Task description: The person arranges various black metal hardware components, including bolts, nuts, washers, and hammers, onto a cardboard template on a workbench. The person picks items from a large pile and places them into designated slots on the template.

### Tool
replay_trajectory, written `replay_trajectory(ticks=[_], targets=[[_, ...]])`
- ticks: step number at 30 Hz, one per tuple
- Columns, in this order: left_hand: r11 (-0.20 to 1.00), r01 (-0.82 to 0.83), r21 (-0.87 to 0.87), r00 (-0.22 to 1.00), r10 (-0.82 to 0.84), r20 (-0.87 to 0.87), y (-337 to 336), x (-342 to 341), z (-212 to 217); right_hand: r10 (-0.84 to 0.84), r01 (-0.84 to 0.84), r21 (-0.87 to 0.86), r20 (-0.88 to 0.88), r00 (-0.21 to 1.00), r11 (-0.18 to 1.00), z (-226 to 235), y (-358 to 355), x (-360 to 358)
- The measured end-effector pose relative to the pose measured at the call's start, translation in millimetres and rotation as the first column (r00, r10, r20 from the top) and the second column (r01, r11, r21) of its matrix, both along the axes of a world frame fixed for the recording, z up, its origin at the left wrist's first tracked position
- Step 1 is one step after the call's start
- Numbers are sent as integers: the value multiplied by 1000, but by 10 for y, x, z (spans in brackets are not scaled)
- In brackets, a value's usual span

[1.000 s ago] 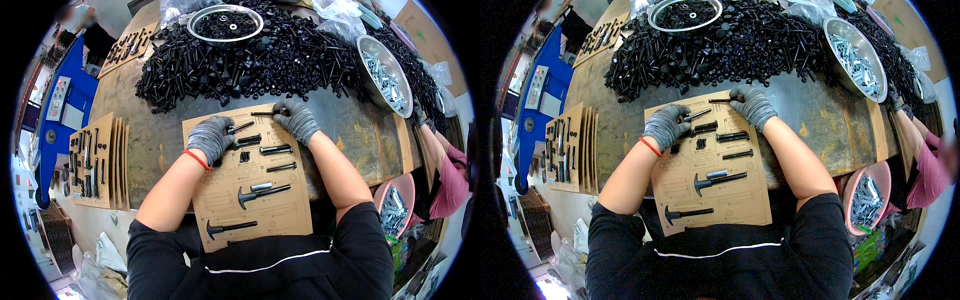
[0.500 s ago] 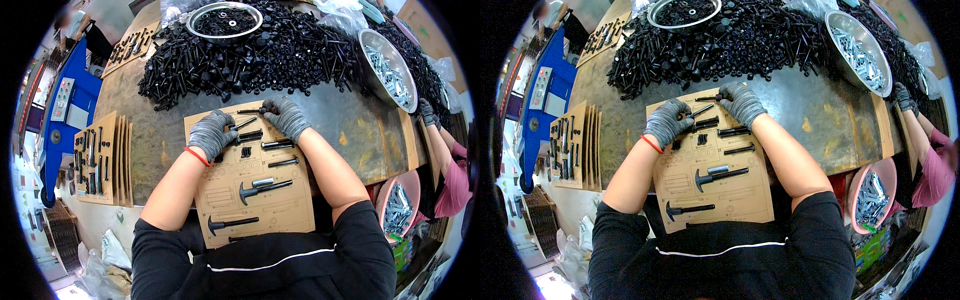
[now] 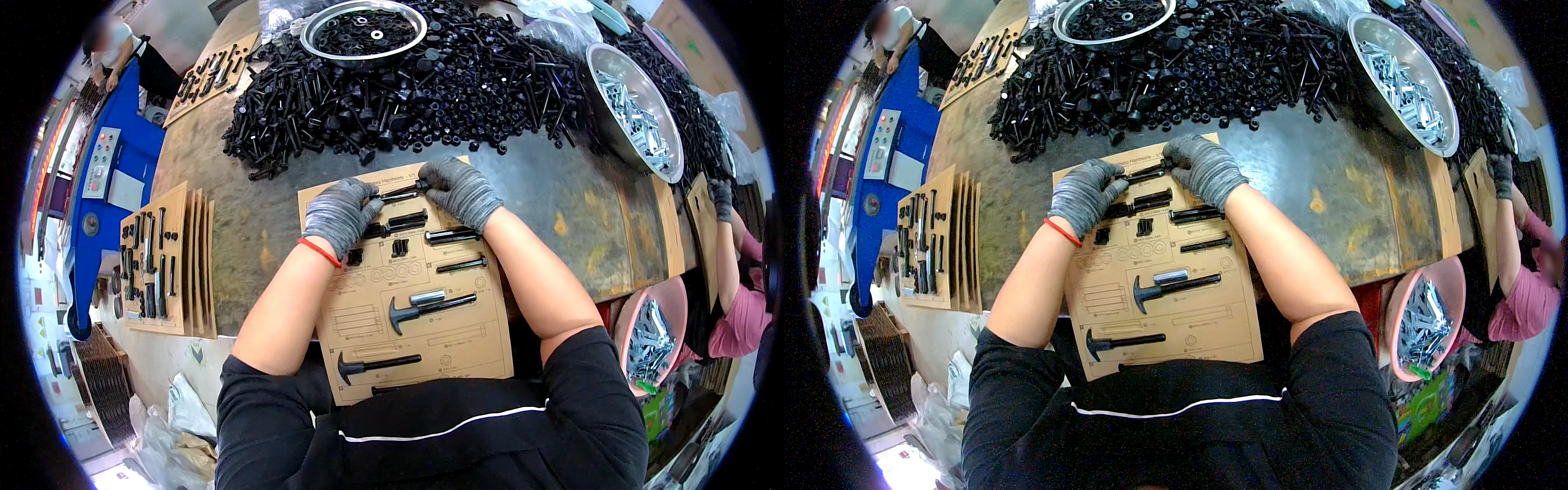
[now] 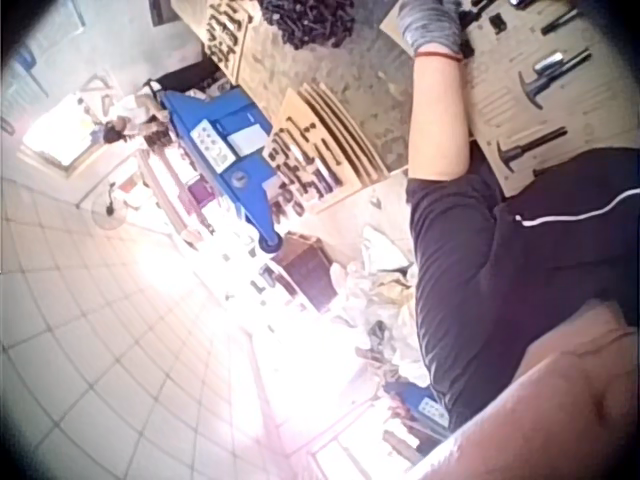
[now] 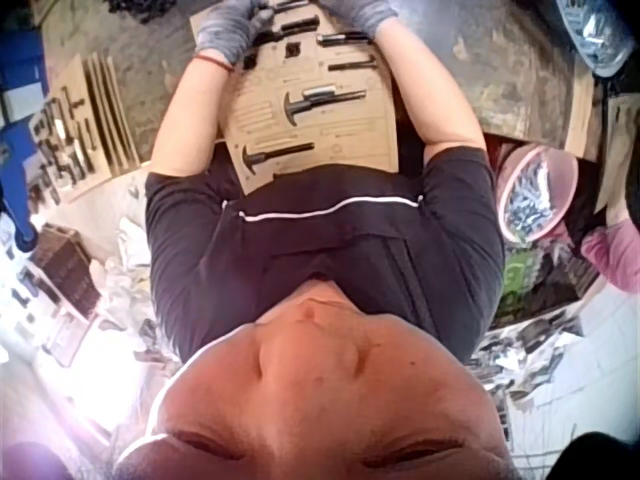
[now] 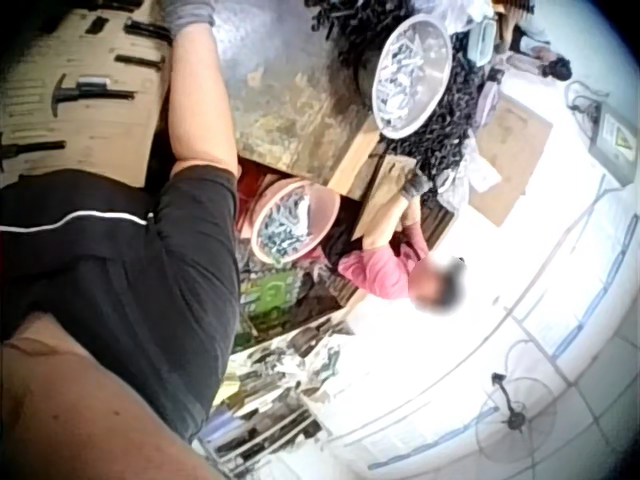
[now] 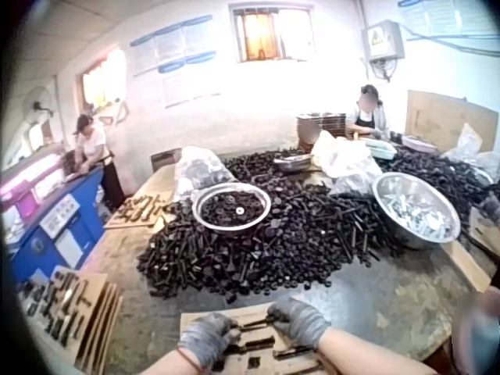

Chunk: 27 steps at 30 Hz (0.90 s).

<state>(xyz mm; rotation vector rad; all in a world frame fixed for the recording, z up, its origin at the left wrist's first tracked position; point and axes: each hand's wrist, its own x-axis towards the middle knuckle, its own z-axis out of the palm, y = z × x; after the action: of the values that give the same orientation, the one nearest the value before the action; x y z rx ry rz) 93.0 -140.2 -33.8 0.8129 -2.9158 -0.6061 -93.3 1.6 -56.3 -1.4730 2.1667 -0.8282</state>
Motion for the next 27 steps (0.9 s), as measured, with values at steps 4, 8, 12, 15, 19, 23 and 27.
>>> replay_trajectory(ticks=[4,8,12,15,19,23,27], targets=[[993,-103,64,953,117,-280,-55,310,-1,3,11,-79,178,984,997,-116,59,-122],[956,-287,56,876,285,-388,-303,912,-314,-84,130,-182,241,967,975,-209,117,-220],[917,-396,-40,888,372,-270,-332,1169,-480,-148,163,-264,76,986,951,100,-122,-424],[900,-418,-122,901,393,-186,-320,1103,-375,-204,188,-243,-43,978,952,622,-644,-470],[892,-443,-90,893,429,-140,-325,1066,-361,-204,119,-193,-515,833,974,1079,-1525,-831],[882,-459,-103,888,452,-90,-377,1200,-392,-36,195,228,-558,829,954,1266,-2338,-809],[910,-411,-47,910,407,-80,-377,994,-382,-331,421,161,-400,855,893,776,-2833,-1616]])
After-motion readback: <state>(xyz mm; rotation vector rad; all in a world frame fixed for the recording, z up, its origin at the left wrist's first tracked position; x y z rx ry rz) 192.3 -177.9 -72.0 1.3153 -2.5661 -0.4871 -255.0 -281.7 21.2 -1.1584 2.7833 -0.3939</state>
